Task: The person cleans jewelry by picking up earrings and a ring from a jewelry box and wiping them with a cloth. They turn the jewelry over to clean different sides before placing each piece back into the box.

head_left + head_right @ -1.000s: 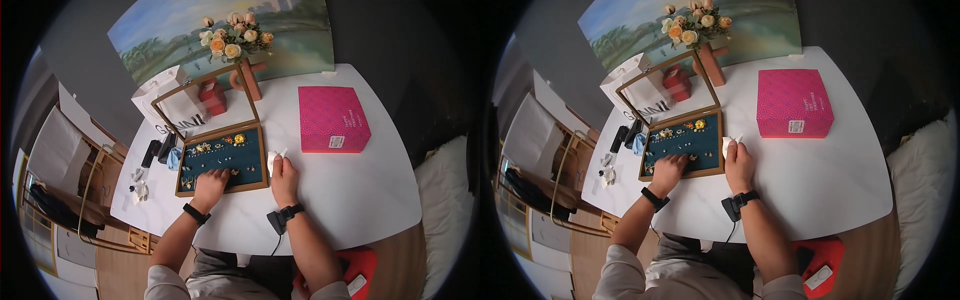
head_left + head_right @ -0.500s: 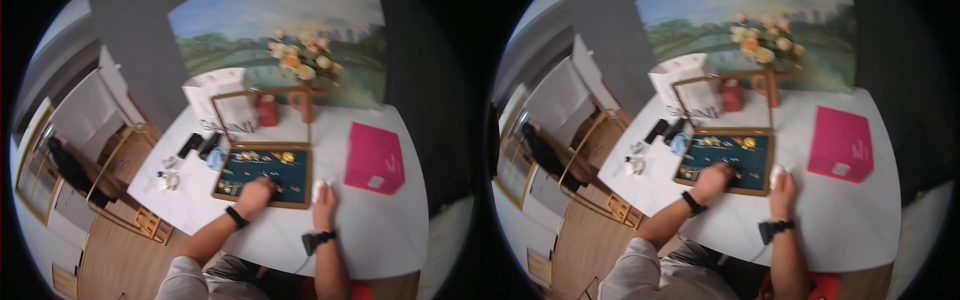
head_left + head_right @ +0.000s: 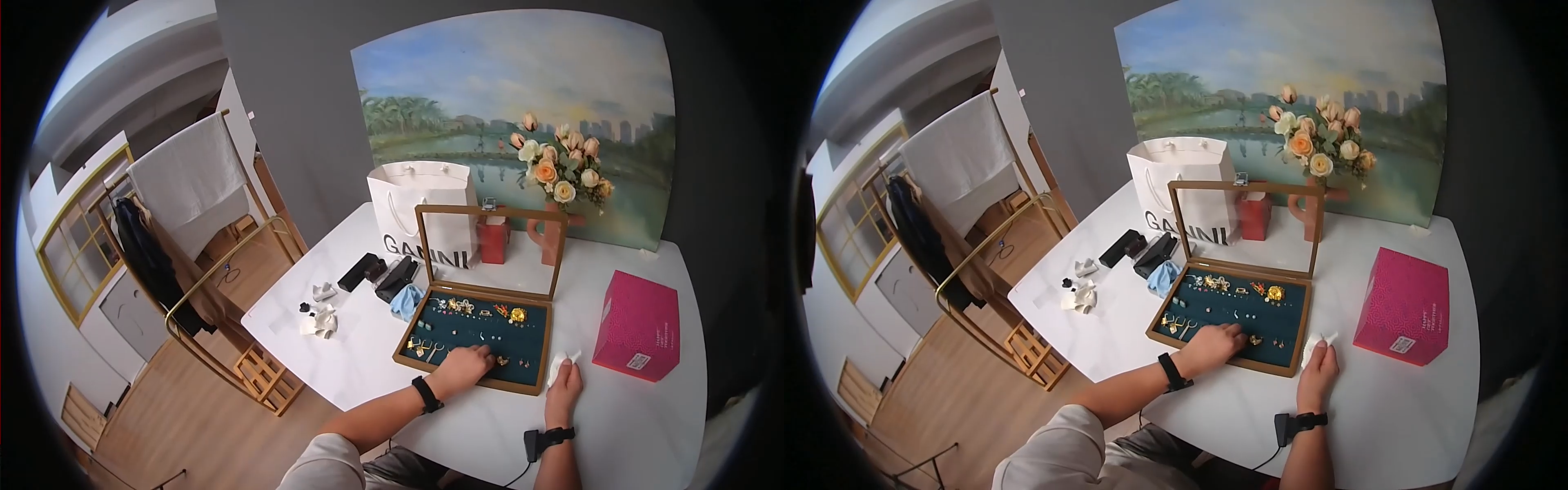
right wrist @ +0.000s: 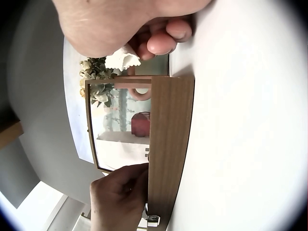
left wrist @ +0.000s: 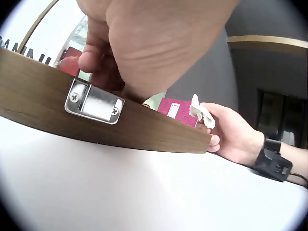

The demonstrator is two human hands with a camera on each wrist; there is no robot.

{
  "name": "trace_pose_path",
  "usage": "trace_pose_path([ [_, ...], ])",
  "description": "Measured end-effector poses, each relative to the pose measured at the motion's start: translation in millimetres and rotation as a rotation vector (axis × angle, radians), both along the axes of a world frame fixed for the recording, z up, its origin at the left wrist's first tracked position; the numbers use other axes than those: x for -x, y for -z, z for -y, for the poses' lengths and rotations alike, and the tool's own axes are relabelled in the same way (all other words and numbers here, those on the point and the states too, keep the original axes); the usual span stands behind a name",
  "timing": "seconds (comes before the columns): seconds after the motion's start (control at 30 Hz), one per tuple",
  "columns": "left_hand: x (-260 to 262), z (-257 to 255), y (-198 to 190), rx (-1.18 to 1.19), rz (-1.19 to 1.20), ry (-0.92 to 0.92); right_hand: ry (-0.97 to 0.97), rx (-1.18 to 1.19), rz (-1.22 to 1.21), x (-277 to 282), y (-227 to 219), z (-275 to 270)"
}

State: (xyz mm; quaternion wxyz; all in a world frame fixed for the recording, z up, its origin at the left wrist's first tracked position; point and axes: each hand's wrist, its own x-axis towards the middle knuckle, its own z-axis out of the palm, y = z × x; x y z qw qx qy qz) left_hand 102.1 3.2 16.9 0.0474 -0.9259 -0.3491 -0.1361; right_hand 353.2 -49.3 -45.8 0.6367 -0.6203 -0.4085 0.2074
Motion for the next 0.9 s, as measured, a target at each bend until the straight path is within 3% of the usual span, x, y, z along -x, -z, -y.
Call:
trace_pose_path([
  [0.1, 5, 2, -4, 0.022, 0.086, 0.043, -0.028, 0.041, -0.041, -2, 3, 0],
  [0.23, 4, -1, -12, 0.054, 0.09, -0.058, -0.027, 0.074, -0.046, -2, 6, 2],
  [0.3, 4, -12, -3, 0.063, 0.215, 0.001, 0.031, 0.024, 0.014, 1, 0, 3],
  [0.37, 0, -14, -8, 0.15, 0.243, -0.099, 0.051, 0.068, 0.081, 1, -17, 9],
  [0.67, -4, -44, -7, 0.352, 0.507, -0.125, 0.065, 0.052, -0.002, 7, -20, 4],
  [0.9, -7, -47, -6, 0.325, 0.411, -0.16, 0.043, 0.033, 0.014, 5, -12, 2],
])
